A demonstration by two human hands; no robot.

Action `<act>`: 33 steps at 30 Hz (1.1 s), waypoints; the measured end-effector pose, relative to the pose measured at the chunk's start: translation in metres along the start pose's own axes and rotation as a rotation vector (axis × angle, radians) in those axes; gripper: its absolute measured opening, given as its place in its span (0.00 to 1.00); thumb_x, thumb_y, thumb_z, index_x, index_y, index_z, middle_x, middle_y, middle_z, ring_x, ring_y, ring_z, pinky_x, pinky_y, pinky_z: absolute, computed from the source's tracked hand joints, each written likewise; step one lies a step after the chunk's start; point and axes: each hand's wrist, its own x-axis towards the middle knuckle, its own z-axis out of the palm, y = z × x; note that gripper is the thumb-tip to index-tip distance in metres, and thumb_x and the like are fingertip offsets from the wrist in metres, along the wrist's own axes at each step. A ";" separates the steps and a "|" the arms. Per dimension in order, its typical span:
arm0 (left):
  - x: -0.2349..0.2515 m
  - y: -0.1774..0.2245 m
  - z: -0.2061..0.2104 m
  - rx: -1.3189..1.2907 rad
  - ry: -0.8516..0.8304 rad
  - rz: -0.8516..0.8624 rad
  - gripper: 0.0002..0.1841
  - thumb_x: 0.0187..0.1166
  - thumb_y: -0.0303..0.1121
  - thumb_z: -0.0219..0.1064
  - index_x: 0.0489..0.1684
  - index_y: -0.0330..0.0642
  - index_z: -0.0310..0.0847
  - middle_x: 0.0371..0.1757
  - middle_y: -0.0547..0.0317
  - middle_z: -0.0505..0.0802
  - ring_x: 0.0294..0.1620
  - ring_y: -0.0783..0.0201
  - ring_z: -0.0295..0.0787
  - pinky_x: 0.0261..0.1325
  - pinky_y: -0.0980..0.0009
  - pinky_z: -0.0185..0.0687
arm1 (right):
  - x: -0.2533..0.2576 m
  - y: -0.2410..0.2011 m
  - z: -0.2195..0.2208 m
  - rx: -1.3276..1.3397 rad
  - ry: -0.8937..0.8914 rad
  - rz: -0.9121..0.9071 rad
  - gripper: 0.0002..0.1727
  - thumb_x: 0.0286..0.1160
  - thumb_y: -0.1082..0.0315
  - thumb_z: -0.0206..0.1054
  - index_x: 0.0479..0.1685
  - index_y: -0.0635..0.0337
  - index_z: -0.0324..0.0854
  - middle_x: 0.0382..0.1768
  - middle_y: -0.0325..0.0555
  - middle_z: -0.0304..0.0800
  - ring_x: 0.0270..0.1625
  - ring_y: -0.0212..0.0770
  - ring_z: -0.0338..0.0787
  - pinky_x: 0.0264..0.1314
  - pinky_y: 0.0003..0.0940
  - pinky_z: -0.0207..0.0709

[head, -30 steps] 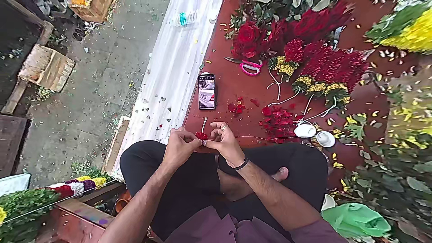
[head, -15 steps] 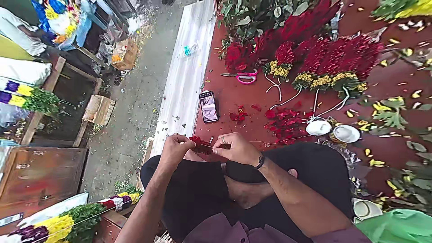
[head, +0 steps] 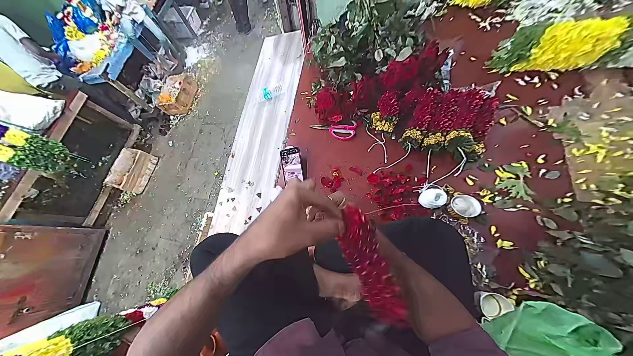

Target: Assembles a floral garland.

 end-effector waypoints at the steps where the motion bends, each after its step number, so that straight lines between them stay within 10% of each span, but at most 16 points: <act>1: 0.008 0.001 -0.002 -0.023 0.076 -0.001 0.05 0.72 0.40 0.77 0.31 0.52 0.96 0.34 0.71 0.91 0.44 0.70 0.83 0.51 0.65 0.79 | -0.005 0.002 0.007 -0.039 0.046 -0.031 0.07 0.82 0.64 0.65 0.44 0.50 0.89 0.35 0.29 0.89 0.38 0.17 0.85 0.44 0.15 0.80; 5: 0.035 -0.008 -0.003 0.205 0.329 -0.128 0.08 0.72 0.46 0.72 0.32 0.56 0.94 0.35 0.68 0.82 0.50 0.62 0.76 0.50 0.59 0.71 | 0.002 -0.018 0.016 0.072 -0.176 -0.175 0.07 0.77 0.70 0.70 0.42 0.56 0.95 0.40 0.36 0.97 0.32 0.19 0.84 0.33 0.16 0.75; 8: 0.045 -0.029 -0.009 0.347 0.394 -0.208 0.07 0.67 0.47 0.71 0.30 0.61 0.94 0.35 0.68 0.81 0.53 0.60 0.74 0.50 0.57 0.70 | 0.002 -0.039 0.009 -0.034 -0.104 -0.247 0.06 0.77 0.71 0.72 0.41 0.59 0.95 0.40 0.40 0.98 0.38 0.24 0.91 0.43 0.22 0.85; 14: 0.000 -0.083 -0.018 0.357 0.181 -0.356 0.08 0.66 0.50 0.75 0.29 0.63 0.96 0.34 0.69 0.85 0.52 0.58 0.79 0.49 0.53 0.76 | 0.007 -0.042 -0.023 -0.333 0.028 -0.101 0.07 0.75 0.72 0.71 0.40 0.65 0.94 0.34 0.44 0.96 0.33 0.29 0.89 0.38 0.26 0.85; 21: -0.034 -0.082 0.005 0.451 0.027 -0.492 0.07 0.60 0.46 0.74 0.25 0.58 0.93 0.34 0.63 0.84 0.54 0.52 0.79 0.46 0.48 0.78 | 0.006 -0.032 0.018 -0.400 -0.373 0.003 0.08 0.79 0.70 0.70 0.41 0.65 0.93 0.34 0.41 0.96 0.34 0.23 0.90 0.41 0.21 0.85; 28: -0.036 -0.006 0.008 0.351 -0.244 0.046 0.07 0.71 0.42 0.71 0.28 0.56 0.93 0.55 0.56 0.89 0.60 0.52 0.79 0.53 0.53 0.79 | 0.007 -0.038 0.000 -0.210 -0.175 -0.158 0.03 0.73 0.72 0.75 0.37 0.63 0.93 0.33 0.37 0.93 0.36 0.25 0.88 0.41 0.23 0.84; 33: -0.015 -0.012 0.000 -0.092 -0.020 0.244 0.05 0.75 0.42 0.76 0.36 0.57 0.98 0.37 0.73 0.89 0.51 0.72 0.76 0.56 0.68 0.68 | -0.004 -0.025 0.016 0.073 -0.127 0.057 0.06 0.77 0.70 0.69 0.34 0.58 0.90 0.31 0.29 0.92 0.38 0.19 0.88 0.45 0.21 0.83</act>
